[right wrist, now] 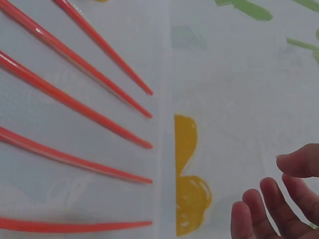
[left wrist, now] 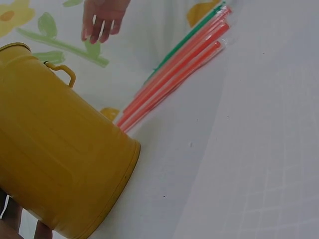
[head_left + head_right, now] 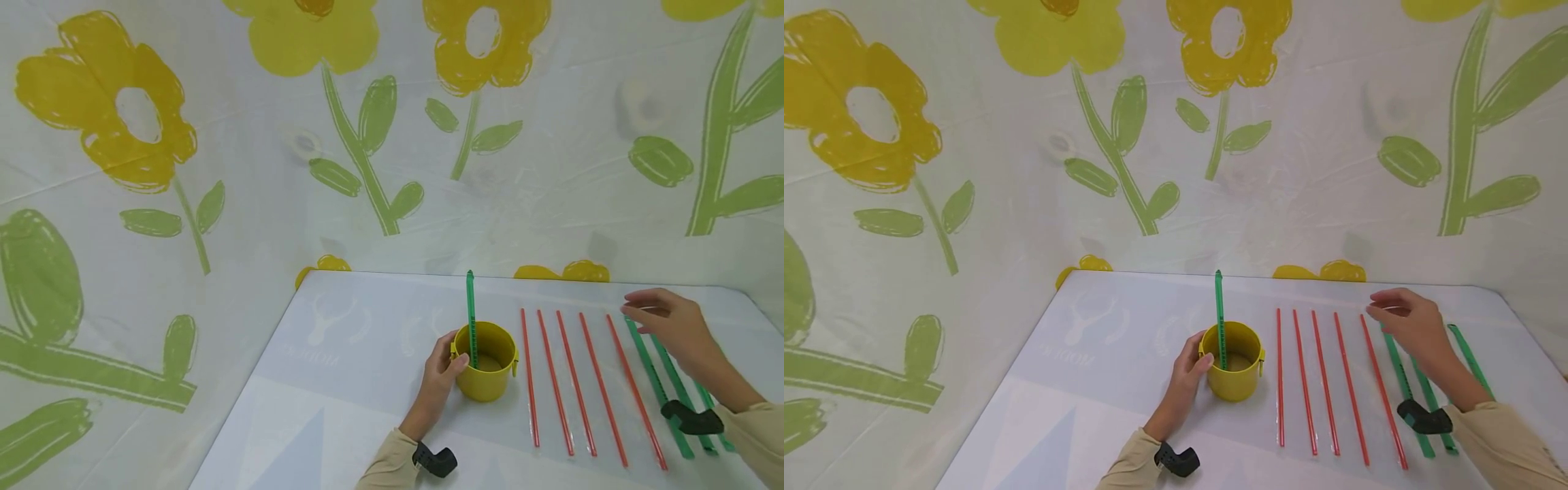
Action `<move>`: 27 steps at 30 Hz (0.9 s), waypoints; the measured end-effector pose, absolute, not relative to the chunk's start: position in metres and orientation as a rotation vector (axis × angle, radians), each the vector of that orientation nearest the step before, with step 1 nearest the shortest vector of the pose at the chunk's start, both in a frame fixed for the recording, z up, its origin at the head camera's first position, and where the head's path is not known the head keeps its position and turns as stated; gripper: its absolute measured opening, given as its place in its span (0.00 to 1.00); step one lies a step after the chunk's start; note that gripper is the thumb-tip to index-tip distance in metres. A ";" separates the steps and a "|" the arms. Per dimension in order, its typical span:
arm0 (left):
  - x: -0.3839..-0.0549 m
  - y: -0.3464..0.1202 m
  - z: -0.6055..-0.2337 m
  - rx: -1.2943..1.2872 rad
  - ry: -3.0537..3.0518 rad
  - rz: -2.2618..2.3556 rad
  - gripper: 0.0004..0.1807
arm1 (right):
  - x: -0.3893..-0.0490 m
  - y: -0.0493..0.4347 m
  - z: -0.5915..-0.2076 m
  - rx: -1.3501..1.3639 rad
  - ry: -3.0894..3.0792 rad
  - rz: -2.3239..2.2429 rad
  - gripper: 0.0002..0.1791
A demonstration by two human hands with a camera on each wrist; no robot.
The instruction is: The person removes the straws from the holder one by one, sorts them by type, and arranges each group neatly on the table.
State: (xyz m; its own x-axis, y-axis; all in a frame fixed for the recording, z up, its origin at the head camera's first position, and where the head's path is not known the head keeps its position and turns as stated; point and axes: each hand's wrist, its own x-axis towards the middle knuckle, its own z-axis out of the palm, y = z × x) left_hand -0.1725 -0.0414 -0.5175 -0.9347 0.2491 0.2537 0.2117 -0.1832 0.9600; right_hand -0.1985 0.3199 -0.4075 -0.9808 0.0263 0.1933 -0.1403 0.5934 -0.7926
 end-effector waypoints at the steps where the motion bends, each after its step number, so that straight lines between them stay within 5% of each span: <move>1: -0.173 -0.042 -0.517 0.562 1.989 2.331 0.25 | -0.198 0.317 -0.406 0.109 -2.628 1.349 0.21; 27: -0.172 -0.042 -0.517 0.562 2.005 2.321 0.24 | -0.195 0.249 -0.382 0.247 -2.622 1.328 0.18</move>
